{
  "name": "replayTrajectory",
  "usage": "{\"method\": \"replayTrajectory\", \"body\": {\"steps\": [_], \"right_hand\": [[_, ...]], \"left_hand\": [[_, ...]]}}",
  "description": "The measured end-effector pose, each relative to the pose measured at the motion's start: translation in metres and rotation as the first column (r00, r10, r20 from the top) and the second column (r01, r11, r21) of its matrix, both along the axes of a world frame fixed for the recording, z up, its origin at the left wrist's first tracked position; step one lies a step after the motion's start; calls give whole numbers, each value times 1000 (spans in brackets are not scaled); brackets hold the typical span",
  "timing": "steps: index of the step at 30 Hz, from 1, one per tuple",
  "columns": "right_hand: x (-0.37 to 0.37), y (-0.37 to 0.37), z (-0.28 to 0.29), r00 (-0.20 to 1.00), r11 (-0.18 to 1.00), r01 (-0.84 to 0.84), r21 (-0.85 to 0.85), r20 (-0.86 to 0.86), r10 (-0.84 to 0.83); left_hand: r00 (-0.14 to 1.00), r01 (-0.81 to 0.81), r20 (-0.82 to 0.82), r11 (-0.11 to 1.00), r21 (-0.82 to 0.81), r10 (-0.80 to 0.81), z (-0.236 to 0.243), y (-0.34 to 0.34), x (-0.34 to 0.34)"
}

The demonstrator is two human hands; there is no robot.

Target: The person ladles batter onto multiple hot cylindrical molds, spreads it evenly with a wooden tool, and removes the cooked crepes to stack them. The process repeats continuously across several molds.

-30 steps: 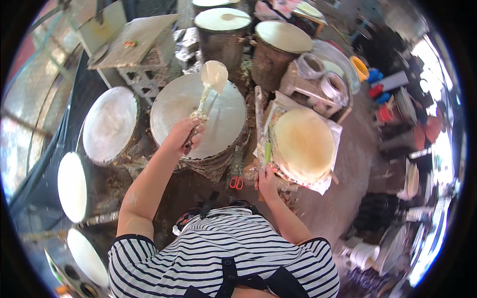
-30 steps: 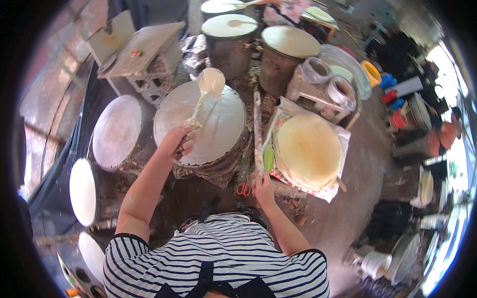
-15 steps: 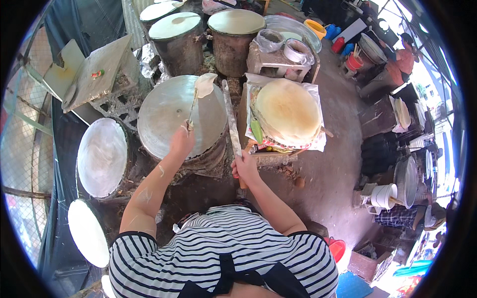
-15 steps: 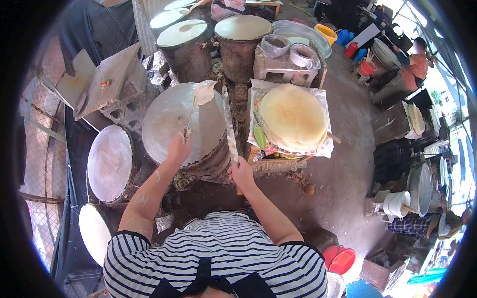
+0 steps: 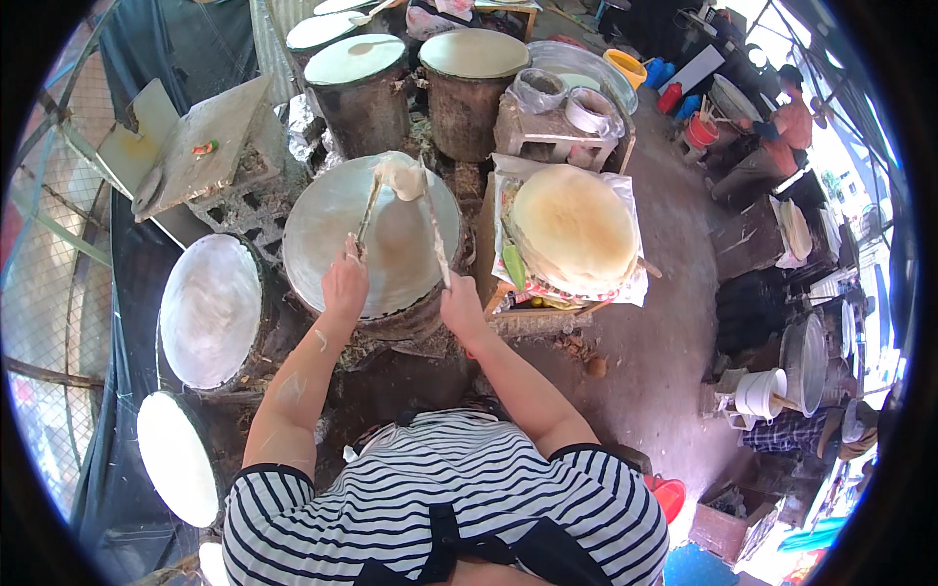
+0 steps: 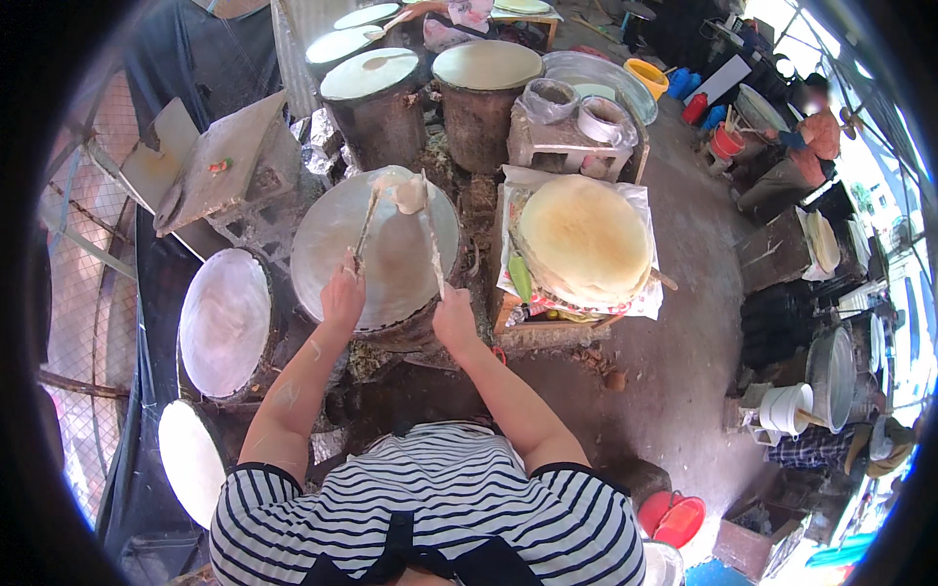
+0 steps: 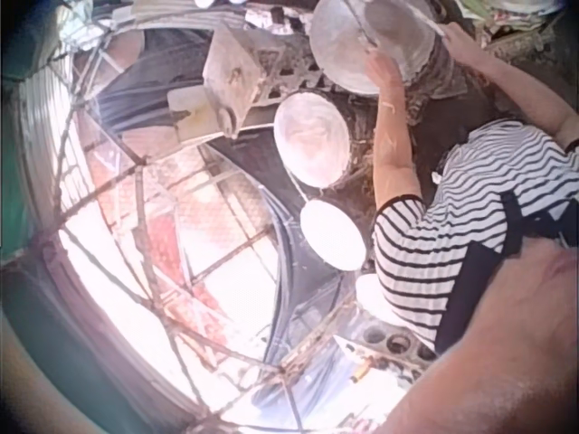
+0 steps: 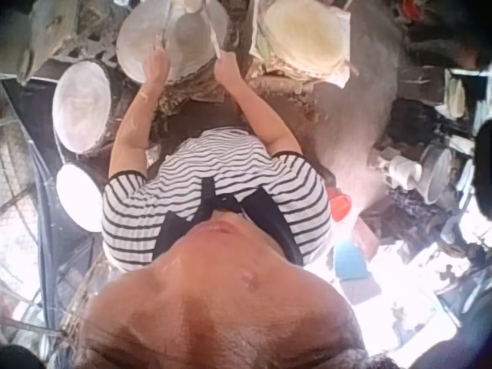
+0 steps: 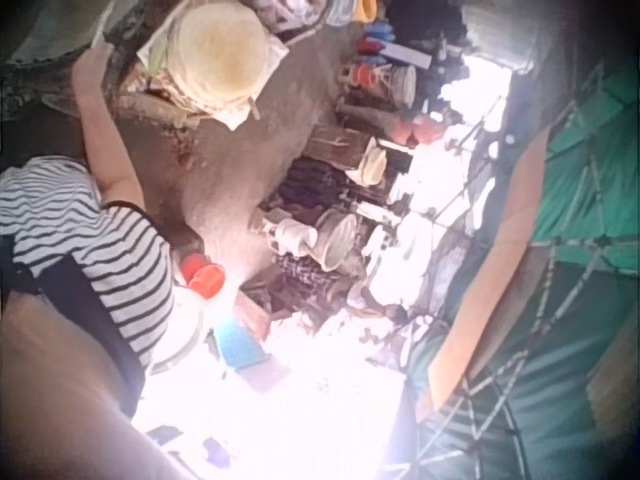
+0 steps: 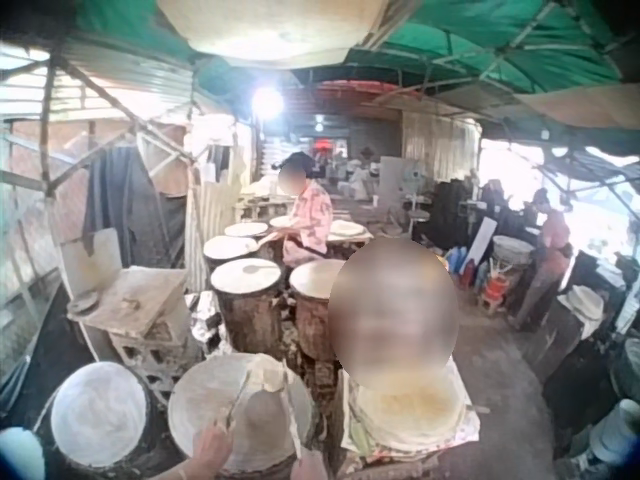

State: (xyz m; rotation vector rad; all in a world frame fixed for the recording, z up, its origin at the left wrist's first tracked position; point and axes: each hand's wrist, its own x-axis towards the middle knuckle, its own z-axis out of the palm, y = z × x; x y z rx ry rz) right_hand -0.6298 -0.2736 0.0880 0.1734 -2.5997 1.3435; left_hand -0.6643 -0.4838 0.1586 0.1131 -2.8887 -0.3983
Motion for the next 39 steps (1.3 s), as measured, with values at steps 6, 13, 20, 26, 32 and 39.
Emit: {"method": "replayTrajectory", "body": {"steps": [6,13,20,26,32,39], "right_hand": [[4,-1,12,995,994,13,106,94,-23],[-10,-5,24,992,983,79,165,83,-94],[-31,-27,33,994,979,-17,202,110,-5],[-41,-39,16,998,965,-41,258,65,25],[-54,-25,26,997,976,47,214,55,-60],[-61,-63,22,996,966,-76,246,61,63]], "left_hand": [[996,-82,34,992,100,79,1,-11,3],[989,-99,-78,954,282,126,-1,-23,-6],[972,-46,-178,868,494,153,-5,-34,-14],[987,-53,9,273,961,163,14,-30,-5],[970,-146,111,155,977,217,25,-40,16],[976,-109,94,69,992,199,35,-42,33]]}}
